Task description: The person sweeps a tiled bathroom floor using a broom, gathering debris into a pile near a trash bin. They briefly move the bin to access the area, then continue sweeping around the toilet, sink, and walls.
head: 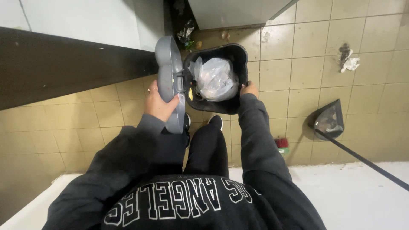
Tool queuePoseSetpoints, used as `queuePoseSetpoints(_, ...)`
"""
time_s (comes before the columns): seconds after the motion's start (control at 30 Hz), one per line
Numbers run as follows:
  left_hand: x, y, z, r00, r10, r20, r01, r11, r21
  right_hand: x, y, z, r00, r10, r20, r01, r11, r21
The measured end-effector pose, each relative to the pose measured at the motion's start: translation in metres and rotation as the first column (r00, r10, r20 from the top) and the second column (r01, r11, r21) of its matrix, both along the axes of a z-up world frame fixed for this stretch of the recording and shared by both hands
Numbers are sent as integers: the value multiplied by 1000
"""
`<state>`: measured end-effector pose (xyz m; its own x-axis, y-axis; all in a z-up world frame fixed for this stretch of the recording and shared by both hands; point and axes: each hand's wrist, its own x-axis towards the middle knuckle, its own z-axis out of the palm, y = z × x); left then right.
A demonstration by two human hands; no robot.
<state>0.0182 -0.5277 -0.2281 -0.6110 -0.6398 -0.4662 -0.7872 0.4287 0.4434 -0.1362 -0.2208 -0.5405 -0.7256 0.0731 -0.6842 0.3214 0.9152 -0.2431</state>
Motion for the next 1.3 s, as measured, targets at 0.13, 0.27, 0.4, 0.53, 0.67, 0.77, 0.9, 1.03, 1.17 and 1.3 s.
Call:
queuePoseSetpoints(0.13,0,4,7,1000,17,-26,-17,1000,2,-3,8,-28,1000,-28,-4,28,1000,-13)
queuePoseSetpoints(0.27,1,5,18,1000,5,16,-4,1000,-10,-1,1,-16,1000,8,-6,-8,1000,15)
queuePoseSetpoints(0.4,4,3,21,999,-22,35,22,1000,-3,2,-4,13,1000,24,-12,-23,997,72)
queuePoseSetpoints(0.53,16,3,24,999,-39,6,39,999,27,25,-1,28,999,-53,-6,53,998,-34)
queuePoseSetpoints(0.67,24,0,53,996,-49,78,47,999,23,39,5,47,997,-69,34,71,997,-42)
queuePoseSetpoints(0.77,32,1,78,994,-59,89,56,998,29,52,17,76,997,-57,46,58,998,-18)
queuePoseSetpoints(0.9,47,10,104,994,-51,98,47,998,42,60,37,98,998,-49,44,50,999,-13)
queuePoseSetpoints(1.03,63,20,136,997,-8,78,3,998,66,66,50,151,998,-29,63,27,999,19)
queuePoseSetpoints(1.17,83,27,161,998,9,69,-14,997,79,70,64,177,995,7,102,-11,999,37)
queuePoseSetpoints(1.3,101,30,188,995,42,88,-51,994,98,75,71,186,991,85,105,-92,994,65)
